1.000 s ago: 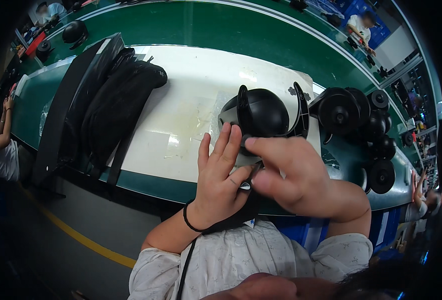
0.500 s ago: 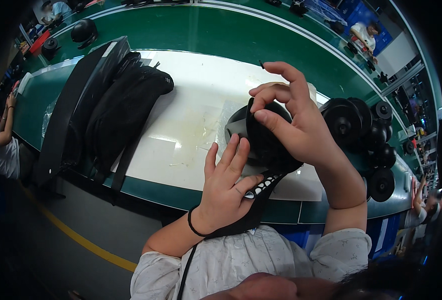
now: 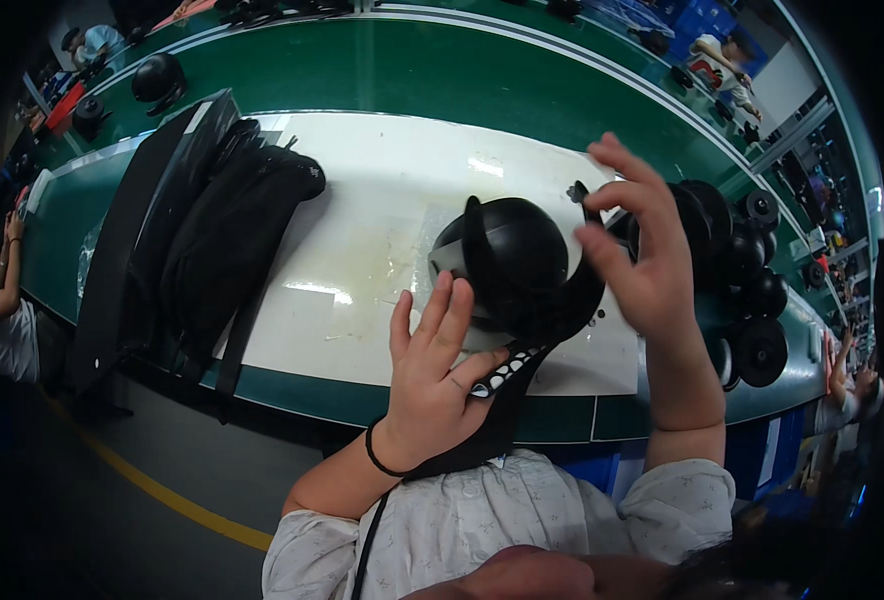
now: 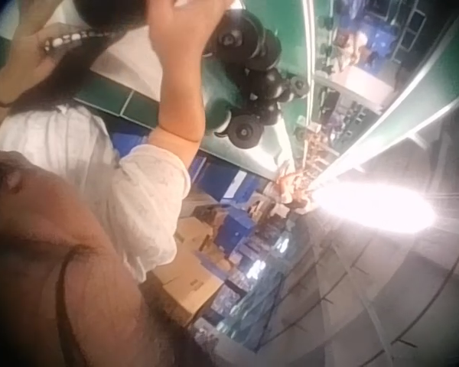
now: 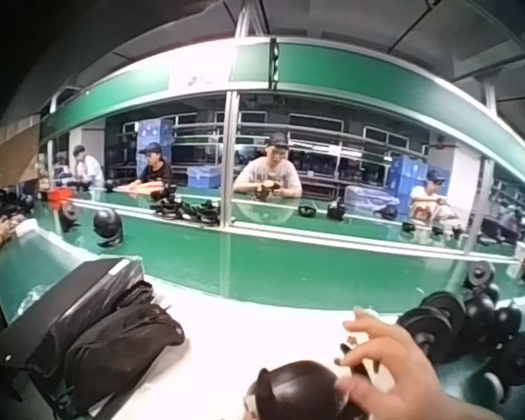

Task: Assembling black plastic light fixture housings by inserting rubber gaskets and small components.

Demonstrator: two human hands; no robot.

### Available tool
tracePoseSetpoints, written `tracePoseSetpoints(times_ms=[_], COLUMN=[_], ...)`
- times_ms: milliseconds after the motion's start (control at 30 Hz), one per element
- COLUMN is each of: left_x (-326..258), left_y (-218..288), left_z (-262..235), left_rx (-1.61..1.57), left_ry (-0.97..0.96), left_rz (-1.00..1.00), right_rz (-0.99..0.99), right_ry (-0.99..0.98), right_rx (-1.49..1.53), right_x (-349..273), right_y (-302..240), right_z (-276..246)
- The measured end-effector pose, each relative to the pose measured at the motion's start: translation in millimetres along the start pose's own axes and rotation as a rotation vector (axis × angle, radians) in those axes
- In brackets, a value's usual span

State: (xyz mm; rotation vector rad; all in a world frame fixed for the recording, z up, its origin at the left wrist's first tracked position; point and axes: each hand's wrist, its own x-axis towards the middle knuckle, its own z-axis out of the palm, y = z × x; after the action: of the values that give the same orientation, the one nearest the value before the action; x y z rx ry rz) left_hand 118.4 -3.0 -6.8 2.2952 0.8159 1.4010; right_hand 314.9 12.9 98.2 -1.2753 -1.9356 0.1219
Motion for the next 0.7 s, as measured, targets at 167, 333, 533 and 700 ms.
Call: tracePoseSetpoints(times_ms=[167,333,533,700], left_x=[-0.4,-2.6,-1.9,-1.6], left_y=[-0.7,-2.6,-2.2,-0.9], left_z=[1.9,3.1,3.2,2.9], left_rx=[-0.009,0.023,0.039,0.049], left_ry=[-0.009,-0.001,-0.007,-0.017], left_rz=[-0.004,-0.001,-0.003,0.001], right_rz=[0.265,0.407,0.273,-0.190], right_ry=[-0.017,-0.124,-0.049,0.054], right_rx=[0.349,0.451,0.185,-0.517], right_x=[-0.7,3.7,-1.4,-13.4], right_y=[36.1,36.5,33.4,29.4], right_z=[-6.9,-9.9,-7.0,-12.3])
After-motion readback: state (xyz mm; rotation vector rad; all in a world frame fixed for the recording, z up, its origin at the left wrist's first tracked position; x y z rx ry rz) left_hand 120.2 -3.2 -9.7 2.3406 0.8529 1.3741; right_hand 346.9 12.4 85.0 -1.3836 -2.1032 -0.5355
